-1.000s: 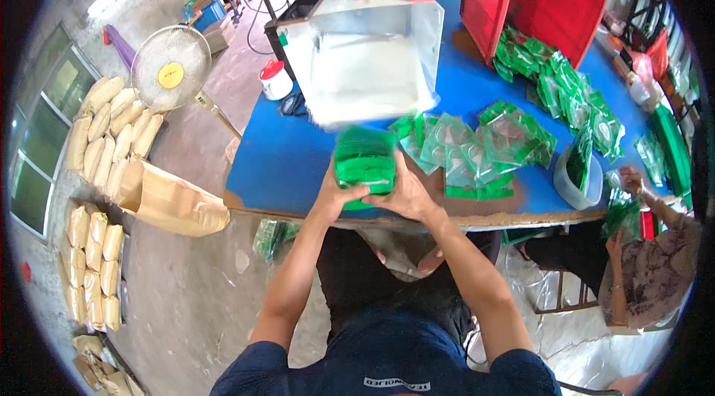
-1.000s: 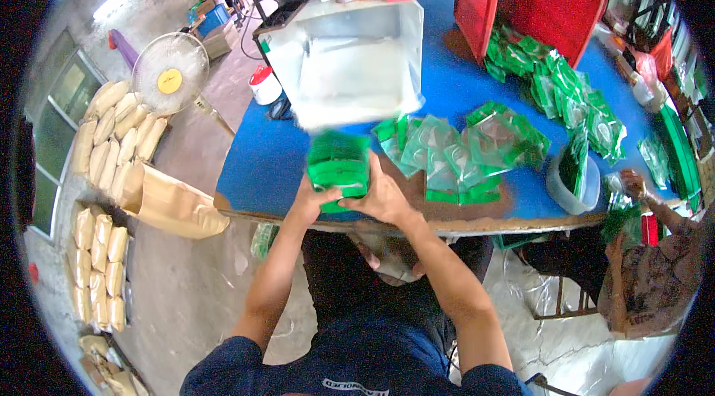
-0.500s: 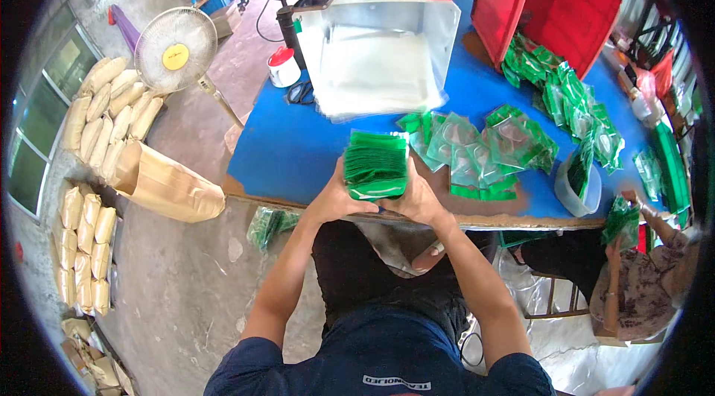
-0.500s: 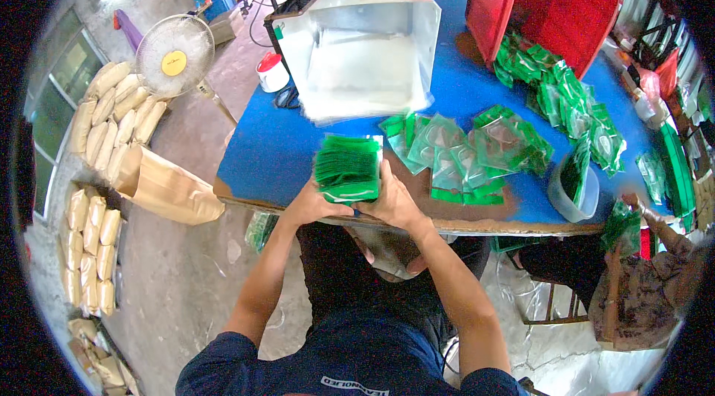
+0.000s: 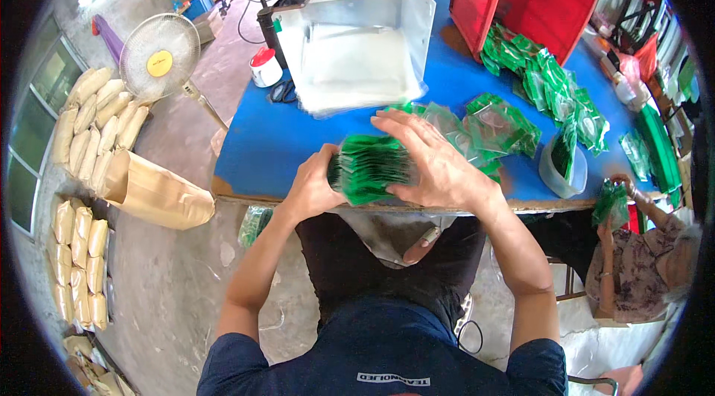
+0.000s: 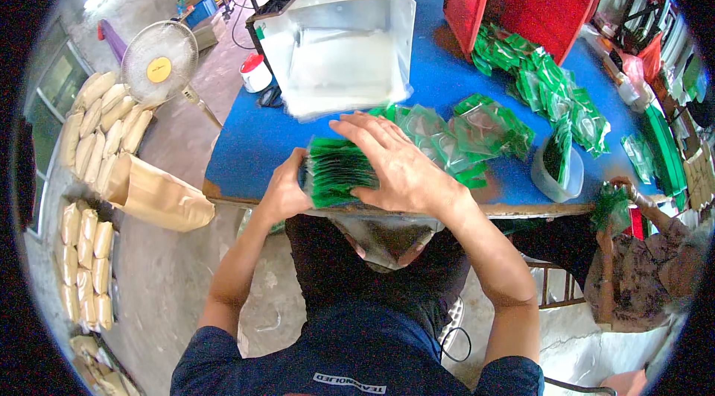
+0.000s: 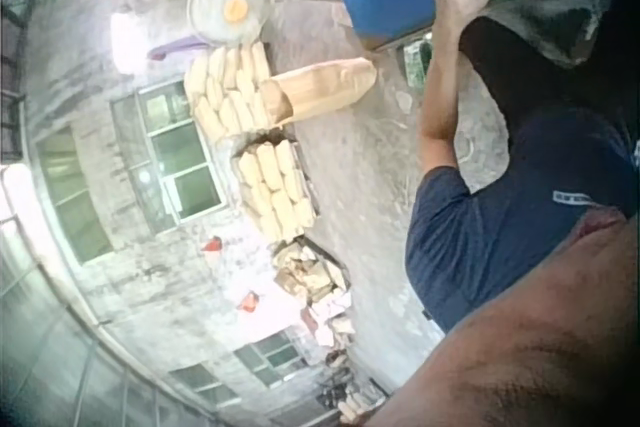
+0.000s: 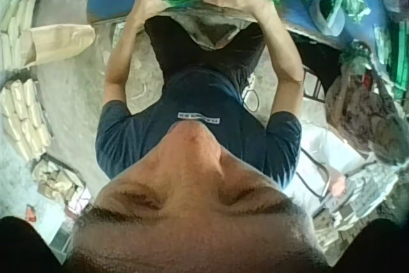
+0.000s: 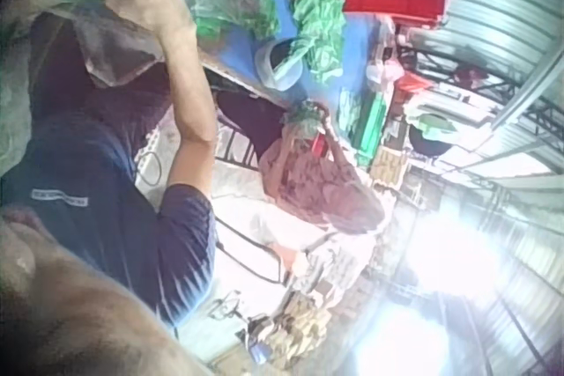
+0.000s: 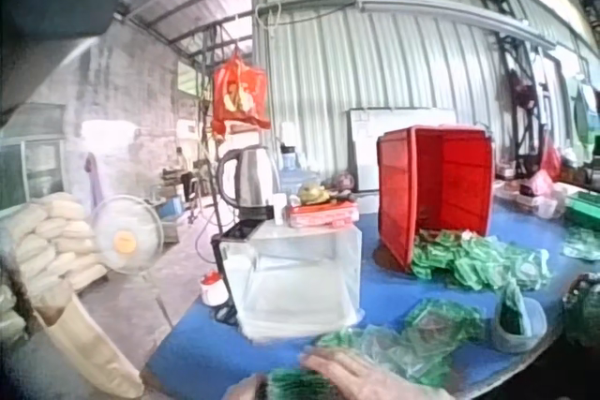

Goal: The recorder is counting and stacking small green plastic pouches and then placing them into larger plastic bags.

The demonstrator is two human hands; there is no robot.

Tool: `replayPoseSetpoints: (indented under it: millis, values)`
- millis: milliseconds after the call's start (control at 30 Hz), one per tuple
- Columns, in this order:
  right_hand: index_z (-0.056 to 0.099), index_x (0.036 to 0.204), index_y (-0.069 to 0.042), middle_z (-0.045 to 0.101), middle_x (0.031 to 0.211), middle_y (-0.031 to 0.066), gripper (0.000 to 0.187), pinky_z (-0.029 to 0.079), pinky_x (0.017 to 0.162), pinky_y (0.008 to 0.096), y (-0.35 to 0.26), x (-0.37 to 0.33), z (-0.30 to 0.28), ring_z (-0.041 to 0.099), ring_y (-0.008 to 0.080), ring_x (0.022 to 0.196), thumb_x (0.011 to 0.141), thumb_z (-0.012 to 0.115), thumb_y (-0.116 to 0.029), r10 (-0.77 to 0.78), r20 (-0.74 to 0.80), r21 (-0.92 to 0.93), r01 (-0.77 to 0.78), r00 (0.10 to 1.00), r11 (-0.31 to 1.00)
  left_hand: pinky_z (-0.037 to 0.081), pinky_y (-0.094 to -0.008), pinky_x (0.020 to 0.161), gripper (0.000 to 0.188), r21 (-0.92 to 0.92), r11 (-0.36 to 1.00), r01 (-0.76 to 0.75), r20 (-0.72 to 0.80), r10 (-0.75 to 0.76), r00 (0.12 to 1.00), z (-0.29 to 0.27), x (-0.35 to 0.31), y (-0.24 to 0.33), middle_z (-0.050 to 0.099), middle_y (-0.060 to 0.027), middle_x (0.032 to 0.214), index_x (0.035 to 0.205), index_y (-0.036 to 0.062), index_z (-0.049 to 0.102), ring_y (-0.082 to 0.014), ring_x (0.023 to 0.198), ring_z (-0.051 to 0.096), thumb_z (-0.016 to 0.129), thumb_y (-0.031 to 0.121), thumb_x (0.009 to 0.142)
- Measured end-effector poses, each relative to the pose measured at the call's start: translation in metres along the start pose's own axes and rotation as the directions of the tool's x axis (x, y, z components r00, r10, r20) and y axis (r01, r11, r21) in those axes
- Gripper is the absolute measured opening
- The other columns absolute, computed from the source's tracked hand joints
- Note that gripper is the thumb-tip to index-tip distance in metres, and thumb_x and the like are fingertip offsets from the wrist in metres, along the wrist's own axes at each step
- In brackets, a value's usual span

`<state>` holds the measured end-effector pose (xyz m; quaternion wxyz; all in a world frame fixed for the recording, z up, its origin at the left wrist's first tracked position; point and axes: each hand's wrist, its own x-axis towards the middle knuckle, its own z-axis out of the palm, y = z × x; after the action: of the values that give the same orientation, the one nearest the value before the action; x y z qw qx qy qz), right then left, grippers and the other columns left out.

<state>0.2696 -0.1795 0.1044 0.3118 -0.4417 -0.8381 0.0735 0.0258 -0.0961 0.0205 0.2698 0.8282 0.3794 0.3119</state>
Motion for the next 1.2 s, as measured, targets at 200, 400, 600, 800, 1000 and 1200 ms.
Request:
replayPoseSetpoints:
  millis: [200, 400, 600, 800, 1000, 1200]
  values:
    - [0.038, 0.147, -0.008, 0.053, 0.137, 0.0187, 0.089, 0.044, 0.107, 0.0506, -0.004, -0.004, 0.022, 0.055, 0.0404, 0.123, 0.069, 0.081, -0.012, -0.097, -0.074, -0.009, 0.097, 0.992, 0.995, 0.052, -0.0479, 0.084, 0.061, 0.051, 0.997, -0.053, 0.071, 0.049, 0.996, 0.001, 0.005, 0.022, 0.066, -0.0207, 0.104, 0.116, 0.0025, 0.054, -0.0425, 0.099, 0.065, 0.086, 0.025, 0.069]
    - [0.04, 0.144, -0.008, 0.055, 0.13, 0.0161, 0.085, 0.05, 0.101, 0.0477, -0.005, -0.011, 0.03, 0.059, 0.0396, 0.117, 0.07, 0.081, -0.017, -0.061, -0.061, 0.003, 0.061, 0.996, 0.998, 0.051, -0.0483, 0.087, 0.061, 0.099, 0.989, -0.109, 0.116, 0.097, 0.988, 0.003, 0.0, 0.022, 0.066, -0.0214, 0.108, 0.121, 0.0025, 0.051, -0.0436, 0.104, 0.064, 0.083, 0.017, 0.071]
    - [0.058, 0.125, -0.002, 0.068, 0.112, 0.0209, 0.04, 0.056, 0.084, 0.0476, 0.005, -0.012, 0.04, 0.069, 0.0406, 0.093, 0.09, 0.069, -0.019, 0.169, -0.153, 0.228, -0.132, 0.974, 0.965, 0.05, -0.0483, 0.092, 0.07, 0.065, 0.997, -0.037, 0.244, 0.02, 0.97, -0.002, 0.0, 0.039, 0.064, -0.0224, 0.113, 0.123, 0.0018, 0.047, -0.0421, 0.11, 0.062, 0.085, 0.017, 0.067]
    - [0.061, 0.123, 0.0, 0.07, 0.109, 0.0213, 0.037, 0.056, 0.083, 0.0406, 0.008, -0.009, 0.043, 0.071, 0.0343, 0.097, 0.098, 0.061, -0.028, 0.162, -0.121, 0.16, -0.142, 0.979, 0.977, 0.05, -0.0457, 0.096, 0.077, 0.107, 0.994, -0.022, 0.305, -0.012, 0.952, -0.001, 0.007, 0.031, 0.063, -0.0247, 0.12, 0.126, 0.0012, 0.049, -0.041, 0.115, 0.062, 0.087, 0.021, 0.063]
    - [0.055, 0.136, 0.003, 0.068, 0.121, 0.0181, 0.095, 0.053, 0.092, 0.0429, 0.075, -0.037, 0.043, 0.067, 0.0282, 0.106, 0.093, 0.036, -0.08, 0.856, 0.127, 0.818, -0.541, 0.501, 0.196, 0.048, -0.0425, 0.099, 0.074, 0.039, 0.969, -0.245, 0.121, 0.239, 0.963, -0.004, 0.006, 0.026, 0.064, -0.0187, 0.123, 0.127, 0.0039, 0.051, -0.0357, 0.117, 0.062, 0.089, 0.02, 0.066]
    - [0.057, 0.135, -0.008, 0.065, 0.128, 0.0132, 0.091, 0.054, 0.094, 0.049, 0.027, -0.034, 0.065, 0.063, 0.0276, 0.115, 0.088, 0.041, -0.084, 0.329, 0.611, 0.778, -0.469, 0.72, -0.418, 0.04, -0.0552, 0.11, 0.05, 0.262, 0.613, -0.745, 0.158, 0.735, 0.66, -0.002, -0.002, 0.02, 0.06, -0.0146, 0.13, 0.121, 0.0104, 0.055, -0.0329, 0.122, 0.058, 0.076, 0.005, 0.076]
